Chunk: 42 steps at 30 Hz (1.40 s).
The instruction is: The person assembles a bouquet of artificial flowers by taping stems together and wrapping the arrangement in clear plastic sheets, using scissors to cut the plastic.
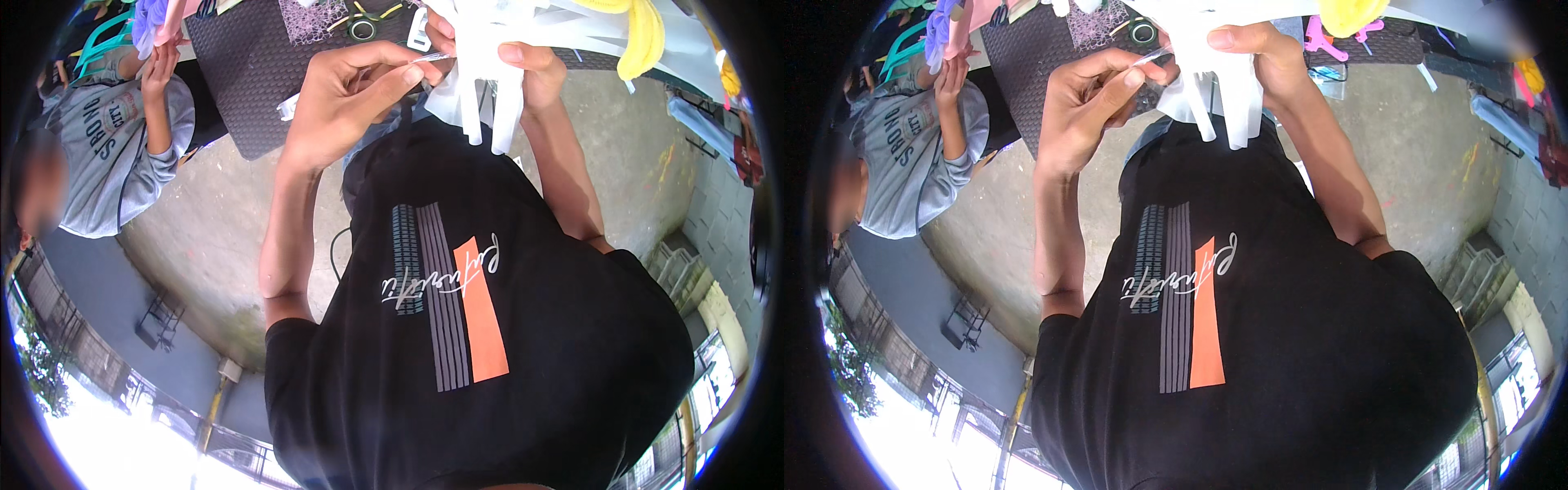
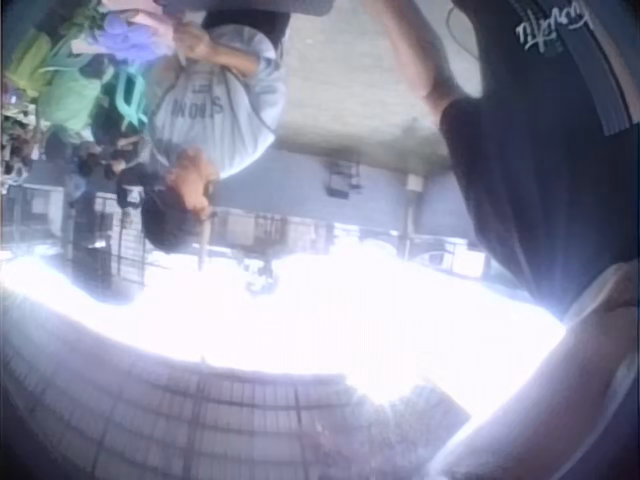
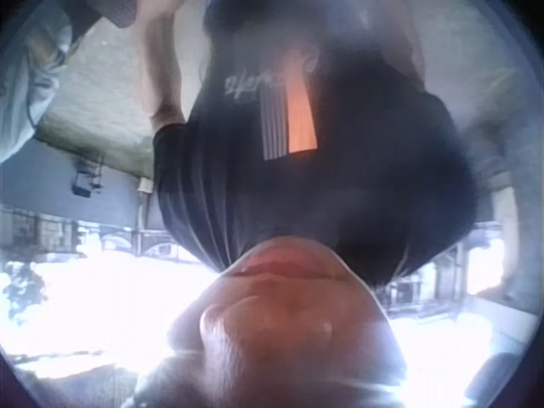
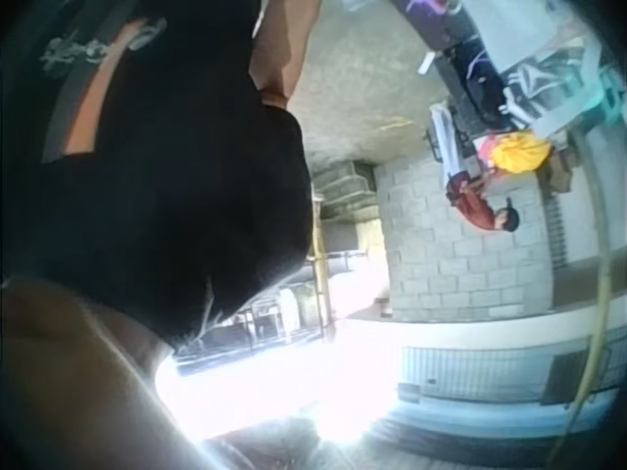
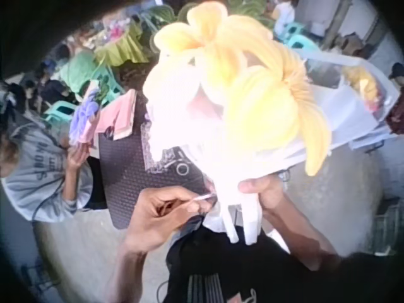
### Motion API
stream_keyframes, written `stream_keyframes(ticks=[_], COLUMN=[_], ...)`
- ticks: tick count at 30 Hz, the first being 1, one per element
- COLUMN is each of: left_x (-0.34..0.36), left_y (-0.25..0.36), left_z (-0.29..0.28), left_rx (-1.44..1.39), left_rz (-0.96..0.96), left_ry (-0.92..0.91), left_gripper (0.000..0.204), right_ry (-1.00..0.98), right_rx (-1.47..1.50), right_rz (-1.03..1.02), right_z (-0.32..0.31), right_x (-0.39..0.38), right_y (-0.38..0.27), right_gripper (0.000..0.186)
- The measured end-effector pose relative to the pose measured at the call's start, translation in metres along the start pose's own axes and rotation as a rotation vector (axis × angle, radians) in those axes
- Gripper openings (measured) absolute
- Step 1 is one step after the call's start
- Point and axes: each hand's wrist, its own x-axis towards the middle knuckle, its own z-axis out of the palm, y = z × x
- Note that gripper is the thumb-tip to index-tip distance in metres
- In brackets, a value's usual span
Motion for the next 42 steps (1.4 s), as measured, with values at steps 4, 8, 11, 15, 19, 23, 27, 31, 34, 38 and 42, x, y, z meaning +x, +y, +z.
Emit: stream_keyframes(ticks=[4, 8, 11, 15, 19, 23, 27, 31, 34, 38, 42], left_x=[-0.002, -0.006, -0.006, -0.010, -0.013, -0.016, -0.026, -0.028, -0.025, -0.027, -0.028], left_y=[-0.010, -0.015, -0.020, -0.007, 0.016, 0.018, 0.007, 0.005, -0.015, -0.037, -0.058], left_z=[-0.005, -0.003, -0.009, -0.026, -0.035, -0.031, -0.043, -0.044, -0.051, -0.063, -0.069], left_rx=[-0.043, -0.022, 0.055, 0.233, 0.926, 0.840, 0.858, 0.914, 1.008, 0.964, 0.699], left_rz=[0.026, 0.062, 0.092, 0.116, 0.380, 0.397, 0.284, 0.346, 0.406, 0.361, 0.449], left_ry=[-0.054, -0.085, -0.107, -0.184, 0.078, 0.179, 0.234, 0.245, 0.339, 0.409, 0.425], left_gripper=[0.016, 0.019, 0.017, 0.028, 0.037, 0.030, 0.025, 0.023, 0.014, 0.008, 0.008], right_ry=[-0.042, -0.072, -0.157, -0.131, -0.114, -0.100, -0.088, -0.086, -0.088, -0.079, -0.095], right_rx=[-0.102, -0.088, 0.043, 0.108, 0.146, 0.155, 0.171, 0.204, 0.232, 0.277, 0.397], right_rz=[-0.097, -0.033, 0.016, 0.106, 0.146, 0.162, 0.178, 0.202, 0.211, 0.237, 0.255], right_z=[-0.014, -0.005, -0.007, 0.000, 0.003, 0.006, 0.005, 0.006, 0.009, 0.008, 0.009], right_x=[0.000, 0.003, 0.005, 0.004, 0.005, 0.007, 0.010, 0.012, 0.013, 0.014, 0.014], right_y=[0.007, 0.004, 0.012, 0.016, 0.023, 0.029, 0.035, 0.046, 0.050, 0.054, 0.059], right_gripper=[0.062, 0.063, 0.065, 0.066, 0.068, 0.069, 0.070, 0.071, 0.072, 0.073, 0.074])
